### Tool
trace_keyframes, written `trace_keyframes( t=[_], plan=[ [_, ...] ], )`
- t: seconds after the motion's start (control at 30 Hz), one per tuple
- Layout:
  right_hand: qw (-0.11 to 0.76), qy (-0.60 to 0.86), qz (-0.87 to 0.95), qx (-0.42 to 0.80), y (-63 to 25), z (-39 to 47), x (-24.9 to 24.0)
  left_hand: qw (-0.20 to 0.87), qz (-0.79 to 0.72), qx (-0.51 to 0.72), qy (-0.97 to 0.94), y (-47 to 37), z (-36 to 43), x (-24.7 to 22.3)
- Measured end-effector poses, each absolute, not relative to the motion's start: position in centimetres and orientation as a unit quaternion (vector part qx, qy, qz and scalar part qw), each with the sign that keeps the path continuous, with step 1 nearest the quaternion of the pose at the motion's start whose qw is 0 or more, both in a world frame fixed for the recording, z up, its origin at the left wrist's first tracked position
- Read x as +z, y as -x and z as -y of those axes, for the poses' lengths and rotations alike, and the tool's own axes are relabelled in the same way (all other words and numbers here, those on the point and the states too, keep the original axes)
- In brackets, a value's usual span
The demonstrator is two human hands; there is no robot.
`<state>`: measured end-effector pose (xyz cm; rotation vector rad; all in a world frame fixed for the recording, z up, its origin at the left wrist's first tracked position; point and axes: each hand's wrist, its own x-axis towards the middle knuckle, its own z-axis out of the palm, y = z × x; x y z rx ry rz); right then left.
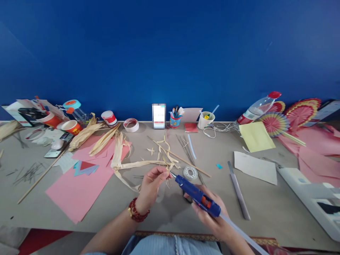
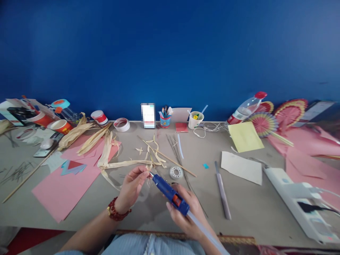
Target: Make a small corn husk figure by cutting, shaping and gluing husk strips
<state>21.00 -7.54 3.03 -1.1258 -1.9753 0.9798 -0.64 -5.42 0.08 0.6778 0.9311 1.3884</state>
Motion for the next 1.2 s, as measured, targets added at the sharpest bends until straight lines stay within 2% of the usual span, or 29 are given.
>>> trace_keyframes(
  t=[0.27, 0.57, 0.87, 1.2],
  plan=[
    [0.314, 0.46, 0.763, 0.327, -20.62, 7.86, 3.26, 0.61, -0.407, 0.605, -0.31, 0.63, 5.5, -0.02],
    [0.344, 0.442, 0.786, 0.262, -20.26, 7.69, 3.11, 0.602, -0.408, 0.607, -0.32, 0.67, 5.52, -0.02],
    [0.343, 0.446, 0.779, 0.277, -20.04, 7.71, 3.19, 0.602, -0.417, 0.602, -0.319, 0.72, 5.51, -0.03],
    [0.33, 0.434, 0.746, 0.382, -20.38, 7.75, 3.22, 0.59, -0.442, 0.596, -0.317, 0.72, 5.47, -0.16]
  ],
)
